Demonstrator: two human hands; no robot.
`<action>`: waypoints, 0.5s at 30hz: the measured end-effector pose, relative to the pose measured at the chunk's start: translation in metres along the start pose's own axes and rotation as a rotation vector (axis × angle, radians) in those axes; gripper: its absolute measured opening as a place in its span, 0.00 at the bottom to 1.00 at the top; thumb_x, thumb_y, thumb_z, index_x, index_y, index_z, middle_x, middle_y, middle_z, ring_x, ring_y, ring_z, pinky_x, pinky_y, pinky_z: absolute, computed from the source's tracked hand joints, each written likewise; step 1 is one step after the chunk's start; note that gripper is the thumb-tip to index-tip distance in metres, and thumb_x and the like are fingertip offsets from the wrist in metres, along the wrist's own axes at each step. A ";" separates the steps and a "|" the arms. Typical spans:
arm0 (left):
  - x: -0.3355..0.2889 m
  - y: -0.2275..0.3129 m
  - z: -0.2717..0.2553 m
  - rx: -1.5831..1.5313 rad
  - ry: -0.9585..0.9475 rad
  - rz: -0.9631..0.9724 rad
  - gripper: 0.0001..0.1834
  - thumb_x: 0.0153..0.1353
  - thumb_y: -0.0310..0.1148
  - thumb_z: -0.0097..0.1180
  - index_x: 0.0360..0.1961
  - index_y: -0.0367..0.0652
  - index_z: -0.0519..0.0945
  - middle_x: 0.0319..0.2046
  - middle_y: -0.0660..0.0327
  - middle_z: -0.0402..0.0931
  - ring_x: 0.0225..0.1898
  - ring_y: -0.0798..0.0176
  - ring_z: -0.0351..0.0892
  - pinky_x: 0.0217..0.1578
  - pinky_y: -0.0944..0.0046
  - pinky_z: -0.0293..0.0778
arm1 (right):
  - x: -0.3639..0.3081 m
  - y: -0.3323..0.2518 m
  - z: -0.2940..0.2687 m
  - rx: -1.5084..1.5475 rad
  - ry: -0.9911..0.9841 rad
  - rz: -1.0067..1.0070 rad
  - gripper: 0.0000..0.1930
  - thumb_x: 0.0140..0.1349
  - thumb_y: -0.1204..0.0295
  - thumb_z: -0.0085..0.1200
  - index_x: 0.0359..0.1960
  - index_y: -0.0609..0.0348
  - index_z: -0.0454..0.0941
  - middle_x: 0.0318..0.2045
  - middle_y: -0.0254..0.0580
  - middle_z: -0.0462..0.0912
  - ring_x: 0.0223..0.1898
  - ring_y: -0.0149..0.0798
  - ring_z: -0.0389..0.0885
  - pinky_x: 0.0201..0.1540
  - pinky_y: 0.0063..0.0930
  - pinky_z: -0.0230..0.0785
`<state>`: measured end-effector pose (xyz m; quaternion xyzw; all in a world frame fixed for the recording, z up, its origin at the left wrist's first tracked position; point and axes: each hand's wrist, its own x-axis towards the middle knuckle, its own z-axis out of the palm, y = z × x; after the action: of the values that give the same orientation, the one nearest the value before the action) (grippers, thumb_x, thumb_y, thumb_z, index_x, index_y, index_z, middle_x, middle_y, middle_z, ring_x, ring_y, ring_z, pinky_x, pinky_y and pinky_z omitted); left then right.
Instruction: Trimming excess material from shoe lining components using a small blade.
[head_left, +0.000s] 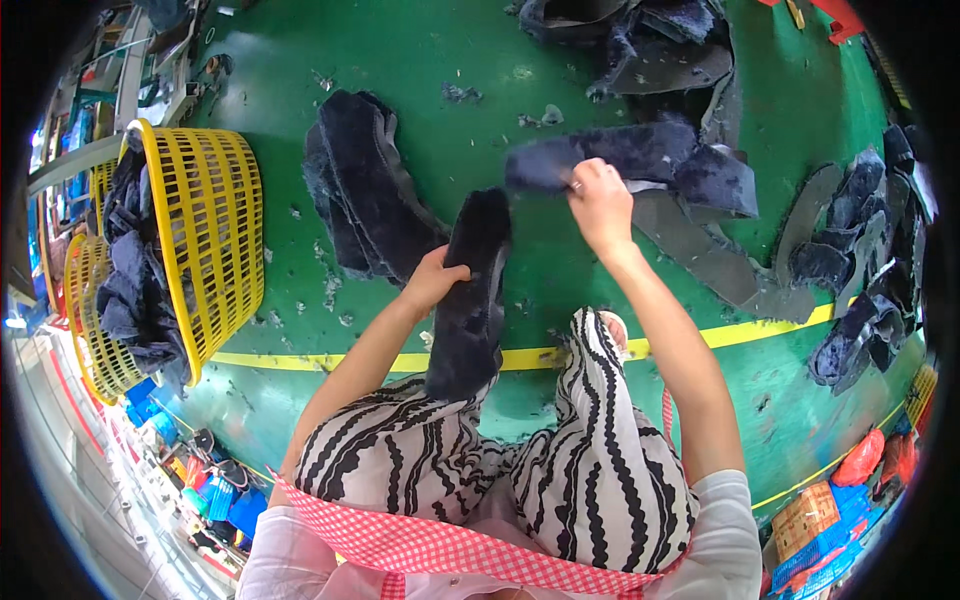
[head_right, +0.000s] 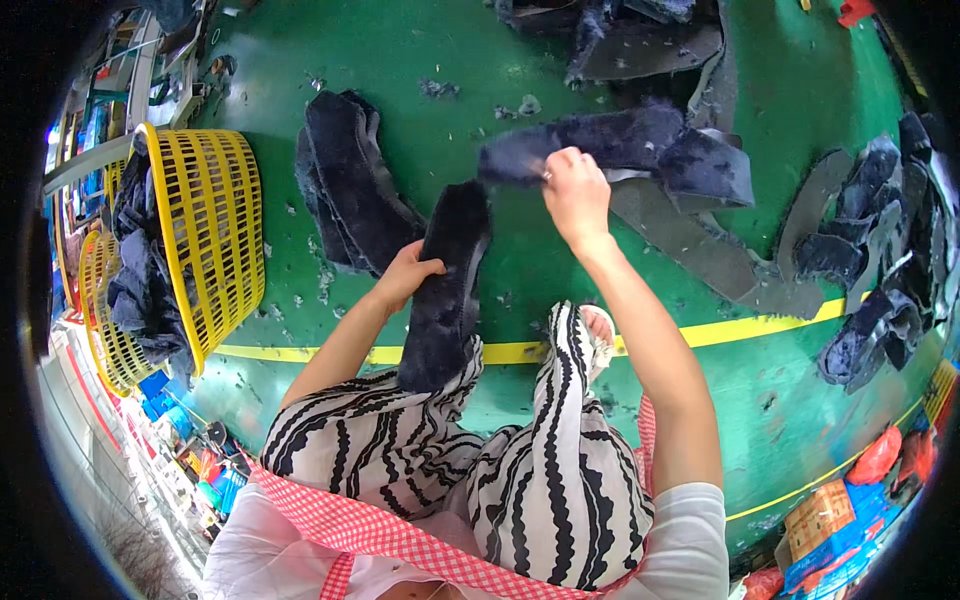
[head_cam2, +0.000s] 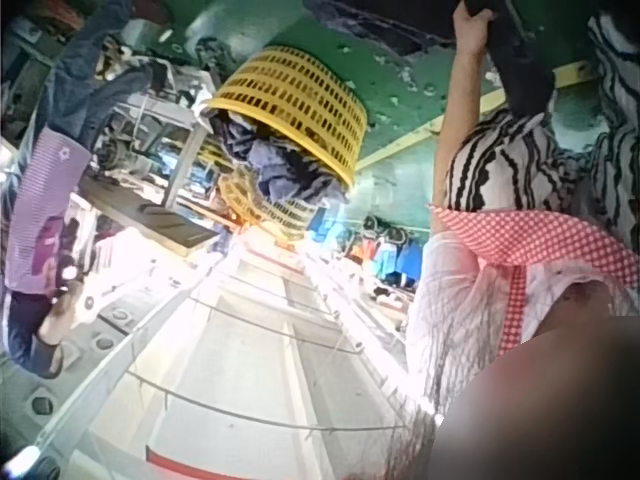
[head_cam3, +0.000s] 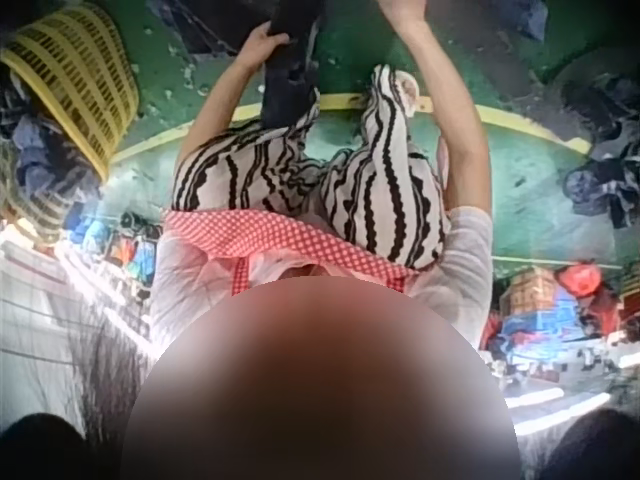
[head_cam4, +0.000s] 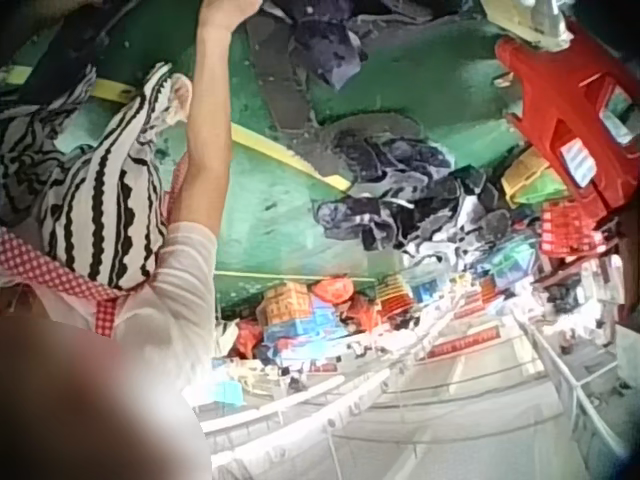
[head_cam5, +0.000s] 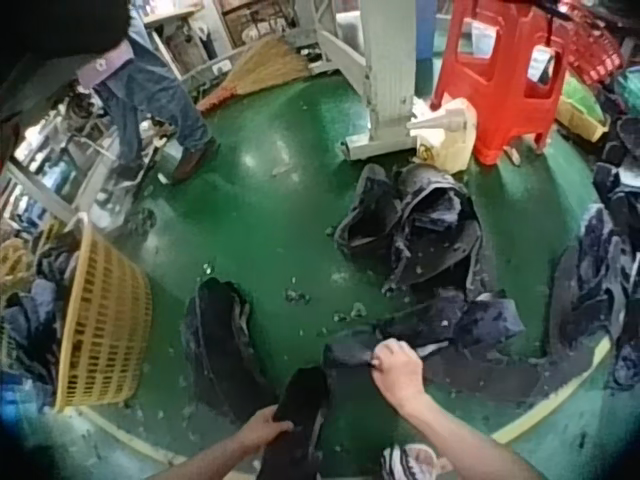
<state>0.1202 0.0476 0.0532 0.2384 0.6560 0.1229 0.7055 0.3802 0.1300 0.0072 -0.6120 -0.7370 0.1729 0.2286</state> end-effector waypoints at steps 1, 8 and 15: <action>-0.002 -0.001 -0.004 -0.055 -0.005 -0.082 0.19 0.49 0.23 0.52 0.46 0.38 0.74 0.37 0.62 0.78 0.37 0.67 0.77 0.42 0.65 0.74 | 0.006 -0.012 -0.012 0.194 0.064 0.063 0.09 0.42 0.79 0.53 0.28 0.58 0.72 0.31 0.41 0.74 0.36 0.46 0.75 0.37 0.38 0.69; -0.001 0.046 0.009 -0.778 -0.500 -0.420 0.21 0.59 0.38 0.52 0.52 0.39 0.73 0.47 0.58 0.76 0.47 0.61 0.76 0.48 0.61 0.72 | -0.063 -0.098 -0.072 0.876 -0.541 -0.295 0.13 0.37 0.81 0.55 0.28 0.59 0.70 0.32 0.38 0.75 0.36 0.46 0.74 0.40 0.34 0.69; -0.020 0.038 0.006 -0.081 -0.100 -0.040 0.24 0.49 0.32 0.62 0.50 0.40 0.75 0.43 0.61 0.77 0.43 0.66 0.75 0.46 0.65 0.70 | -0.073 -0.081 -0.065 1.264 -0.762 0.653 0.18 0.65 0.54 0.41 0.27 0.56 0.64 0.15 0.30 0.62 0.15 0.28 0.59 0.17 0.23 0.54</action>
<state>0.1296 0.0688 0.0895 0.2025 0.6189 0.1231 0.7489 0.3598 0.0410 0.0952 -0.4503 -0.3112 0.8120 0.2026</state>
